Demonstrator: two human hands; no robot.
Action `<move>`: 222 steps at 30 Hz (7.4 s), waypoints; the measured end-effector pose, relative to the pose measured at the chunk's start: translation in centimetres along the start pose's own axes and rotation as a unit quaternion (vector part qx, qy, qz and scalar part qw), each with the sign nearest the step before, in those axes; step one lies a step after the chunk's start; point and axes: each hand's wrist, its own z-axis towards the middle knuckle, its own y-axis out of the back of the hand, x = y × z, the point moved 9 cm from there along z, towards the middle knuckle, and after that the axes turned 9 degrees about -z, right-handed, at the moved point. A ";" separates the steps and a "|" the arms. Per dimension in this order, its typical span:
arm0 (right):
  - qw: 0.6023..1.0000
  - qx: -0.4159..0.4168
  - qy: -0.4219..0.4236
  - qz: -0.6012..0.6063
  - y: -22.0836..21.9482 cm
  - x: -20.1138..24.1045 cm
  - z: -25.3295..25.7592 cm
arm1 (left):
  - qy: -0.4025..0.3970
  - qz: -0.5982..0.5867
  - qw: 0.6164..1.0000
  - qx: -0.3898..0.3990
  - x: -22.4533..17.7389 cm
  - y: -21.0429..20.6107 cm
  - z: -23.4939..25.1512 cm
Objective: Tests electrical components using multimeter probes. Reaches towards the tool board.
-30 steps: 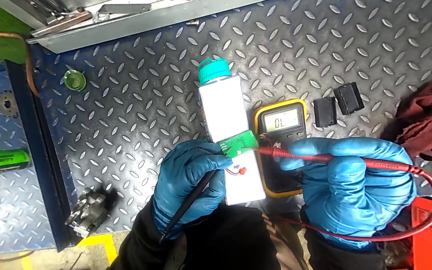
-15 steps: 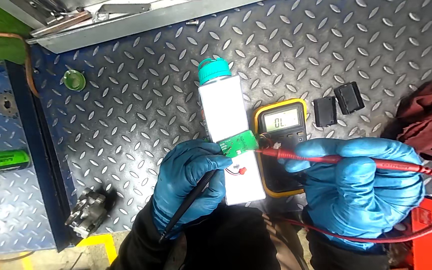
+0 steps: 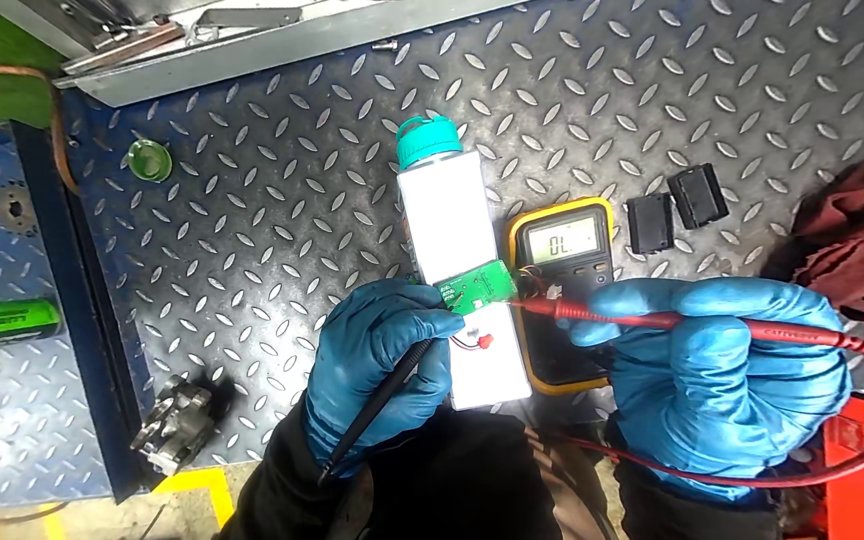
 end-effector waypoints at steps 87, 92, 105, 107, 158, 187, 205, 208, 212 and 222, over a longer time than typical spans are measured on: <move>1.000 0.000 -0.004 -0.003 -0.1 -0.1 -0.1 | -0.002 0.000 1.000 0.004 0.0 0.0 0.0; 1.000 0.002 -0.001 -0.001 -0.1 0.0 0.0 | -0.002 -0.011 1.000 0.002 0.1 0.0 0.0; 1.000 0.002 0.003 -0.008 0.0 0.0 -0.1 | -0.002 0.000 1.000 0.003 0.0 0.1 0.1; 1.000 0.000 0.002 -0.004 0.0 -0.1 0.0 | 0.001 0.003 1.000 0.003 0.0 0.0 0.3; 1.000 0.002 0.010 -0.003 -0.8 -0.2 0.3 | -0.003 0.040 0.999 0.008 -0.1 -0.1 0.5; 1.000 0.005 0.003 -0.007 -0.6 -0.3 0.1 | 0.002 0.037 0.999 0.011 -0.1 -0.1 0.4; 0.999 -0.022 0.017 -0.017 0.9 0.0 0.5 | -0.001 0.046 0.999 0.012 -0.1 -0.2 0.5; 1.000 -0.021 0.009 -0.006 1.2 -0.3 0.5 | -0.002 0.044 0.999 0.013 -0.1 -0.2 0.5; 0.999 -0.029 -0.023 0.025 1.8 -1.1 0.3 | 0.003 0.046 0.999 0.007 -0.1 -0.2 0.5; 0.998 -0.020 -0.039 0.054 1.9 -1.8 0.1 | 0.001 0.047 0.999 0.010 -0.1 -0.2 0.5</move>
